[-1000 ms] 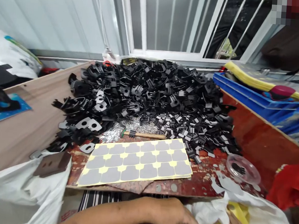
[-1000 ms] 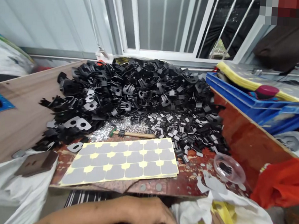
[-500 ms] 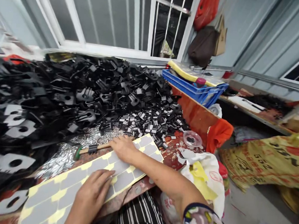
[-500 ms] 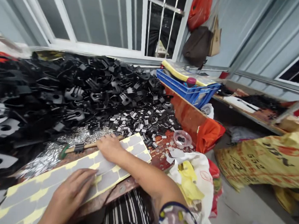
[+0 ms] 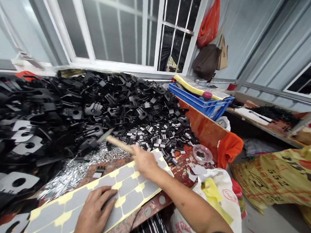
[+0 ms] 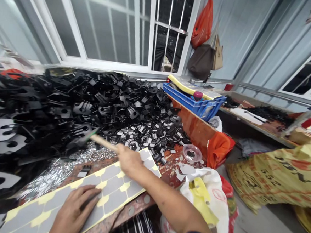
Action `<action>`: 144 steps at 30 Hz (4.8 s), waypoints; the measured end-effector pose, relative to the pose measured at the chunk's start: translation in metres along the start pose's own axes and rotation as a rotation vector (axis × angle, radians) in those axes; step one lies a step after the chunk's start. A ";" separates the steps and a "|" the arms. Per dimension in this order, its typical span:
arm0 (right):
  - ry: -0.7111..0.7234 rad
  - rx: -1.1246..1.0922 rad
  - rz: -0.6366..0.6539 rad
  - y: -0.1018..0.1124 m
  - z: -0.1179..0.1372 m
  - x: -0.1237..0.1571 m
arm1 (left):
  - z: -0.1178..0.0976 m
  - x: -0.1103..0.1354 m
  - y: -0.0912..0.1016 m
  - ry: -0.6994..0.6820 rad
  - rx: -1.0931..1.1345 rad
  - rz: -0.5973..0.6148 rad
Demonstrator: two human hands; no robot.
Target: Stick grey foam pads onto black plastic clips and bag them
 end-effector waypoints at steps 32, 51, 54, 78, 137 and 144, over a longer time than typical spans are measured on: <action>0.264 -0.137 -0.196 -0.016 0.037 -0.113 | -0.005 -0.026 0.013 0.176 0.056 0.205; 0.205 -0.669 0.038 -0.033 0.064 0.120 | -0.021 -0.047 0.023 0.970 1.287 -0.126; 0.139 -0.875 0.199 -0.024 0.060 0.116 | -0.014 -0.053 0.008 1.048 1.258 -0.122; -0.066 -1.111 -0.116 -0.028 0.053 0.077 | -0.059 -0.022 0.021 0.894 1.853 -0.187; -0.143 -0.982 -0.224 -0.023 0.068 0.084 | -0.078 -0.003 0.009 1.116 1.849 -0.427; -0.201 -1.208 -0.095 -0.036 0.072 0.089 | -0.080 0.003 0.015 1.157 1.877 -0.332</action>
Point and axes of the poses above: each hand's wrist, its own x-axis away from the middle knuckle, its own y-axis out of the back of the hand, z = x × y, the point moved 2 cm from there along -x, towards the middle knuckle, and after that the axes turned 11 degrees about x, right-handed, at the moved point
